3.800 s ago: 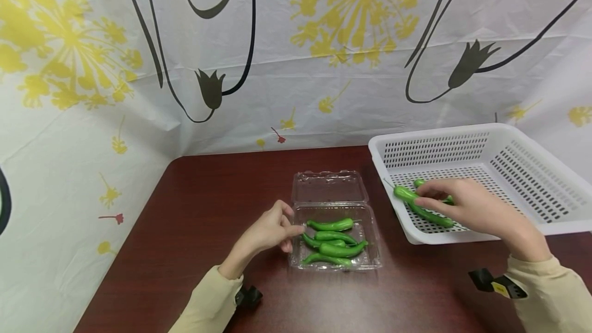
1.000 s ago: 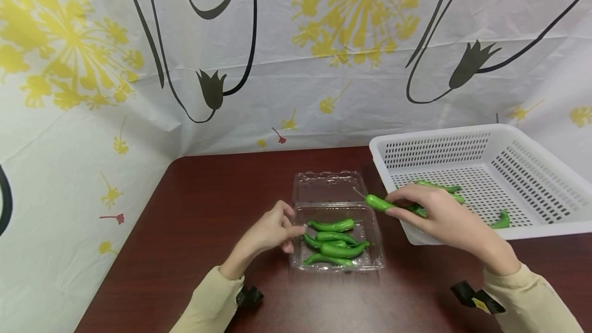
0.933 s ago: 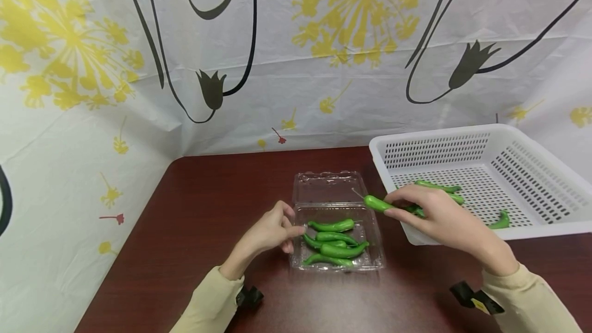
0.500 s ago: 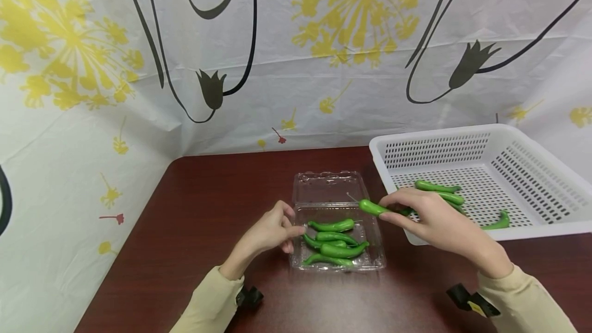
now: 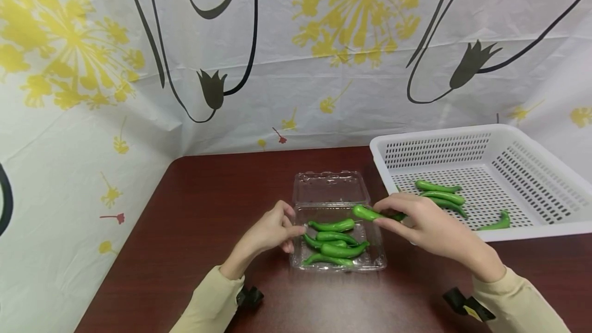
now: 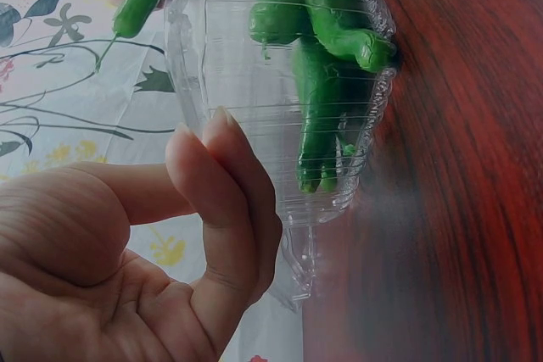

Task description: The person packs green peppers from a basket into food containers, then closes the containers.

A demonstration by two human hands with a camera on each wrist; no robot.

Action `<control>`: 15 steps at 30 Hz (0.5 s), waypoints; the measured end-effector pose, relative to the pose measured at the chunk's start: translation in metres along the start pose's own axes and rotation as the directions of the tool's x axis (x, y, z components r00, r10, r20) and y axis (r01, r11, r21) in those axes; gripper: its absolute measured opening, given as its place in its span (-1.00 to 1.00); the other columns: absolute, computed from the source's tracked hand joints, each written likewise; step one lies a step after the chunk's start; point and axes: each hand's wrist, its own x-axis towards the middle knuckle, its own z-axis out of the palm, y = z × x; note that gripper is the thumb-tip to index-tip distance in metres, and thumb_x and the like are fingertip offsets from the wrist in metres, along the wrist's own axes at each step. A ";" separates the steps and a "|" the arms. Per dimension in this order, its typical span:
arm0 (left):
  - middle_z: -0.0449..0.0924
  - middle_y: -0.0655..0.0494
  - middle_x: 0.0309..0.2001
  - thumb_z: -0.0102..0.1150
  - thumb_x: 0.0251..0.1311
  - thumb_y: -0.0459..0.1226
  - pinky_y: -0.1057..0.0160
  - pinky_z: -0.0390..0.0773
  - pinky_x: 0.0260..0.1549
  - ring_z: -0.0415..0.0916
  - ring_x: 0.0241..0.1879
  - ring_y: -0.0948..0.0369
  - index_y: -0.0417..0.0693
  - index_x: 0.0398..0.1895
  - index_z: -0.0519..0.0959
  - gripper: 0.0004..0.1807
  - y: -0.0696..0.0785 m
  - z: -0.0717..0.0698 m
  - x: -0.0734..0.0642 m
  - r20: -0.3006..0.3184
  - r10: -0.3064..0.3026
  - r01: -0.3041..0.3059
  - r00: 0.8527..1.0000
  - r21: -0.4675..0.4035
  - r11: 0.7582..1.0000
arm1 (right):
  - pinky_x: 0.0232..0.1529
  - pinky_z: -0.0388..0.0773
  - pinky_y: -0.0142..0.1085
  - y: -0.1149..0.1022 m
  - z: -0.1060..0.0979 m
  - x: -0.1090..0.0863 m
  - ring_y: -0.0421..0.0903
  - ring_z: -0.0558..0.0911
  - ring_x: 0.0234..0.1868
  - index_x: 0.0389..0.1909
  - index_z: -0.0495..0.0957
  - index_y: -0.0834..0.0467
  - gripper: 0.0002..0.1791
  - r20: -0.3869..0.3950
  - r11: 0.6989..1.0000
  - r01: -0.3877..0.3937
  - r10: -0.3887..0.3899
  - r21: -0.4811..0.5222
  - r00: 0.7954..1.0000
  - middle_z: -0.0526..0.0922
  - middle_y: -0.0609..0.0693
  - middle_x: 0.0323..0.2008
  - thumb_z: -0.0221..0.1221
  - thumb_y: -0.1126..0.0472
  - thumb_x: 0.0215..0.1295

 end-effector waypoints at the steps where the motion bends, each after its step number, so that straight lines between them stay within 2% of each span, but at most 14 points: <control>1: 0.58 -0.18 -0.44 0.31 0.32 -0.34 0.15 0.64 -0.52 0.52 -0.72 0.25 -0.34 0.06 0.29 -0.56 0.000 0.000 0.000 0.001 0.000 0.000 1.000 -0.001 1.000 | -0.24 0.53 -0.40 -0.001 0.000 0.000 -0.38 0.53 -0.24 -0.09 0.68 -0.03 -0.81 0.002 1.000 0.001 -0.001 0.003 1.000 0.65 -0.32 -0.17 0.35 0.23 0.31; 5: 0.58 -0.18 -0.44 0.30 0.32 -0.34 0.08 0.66 -0.50 0.52 -0.72 0.25 -0.35 0.07 0.29 -0.56 0.000 0.000 0.001 0.005 0.001 -0.001 1.000 0.001 1.000 | -0.23 0.54 -0.41 -0.001 0.002 0.000 -0.38 0.56 -0.22 -0.10 0.69 -0.04 -0.80 -0.002 1.000 0.010 -0.010 0.004 1.000 0.66 -0.33 -0.18 0.37 0.24 0.30; 15: 0.58 -0.18 -0.44 0.31 0.32 -0.34 0.05 0.66 -0.51 0.51 -0.73 0.26 -0.35 0.06 0.29 -0.56 -0.001 0.000 0.001 0.004 -0.001 0.001 1.000 0.001 1.000 | -0.21 0.58 -0.39 -0.004 0.008 0.001 -0.36 0.60 -0.18 -0.10 0.68 -0.01 -0.79 -0.009 0.999 0.038 -0.038 0.011 0.999 0.67 -0.32 -0.17 0.37 0.27 0.27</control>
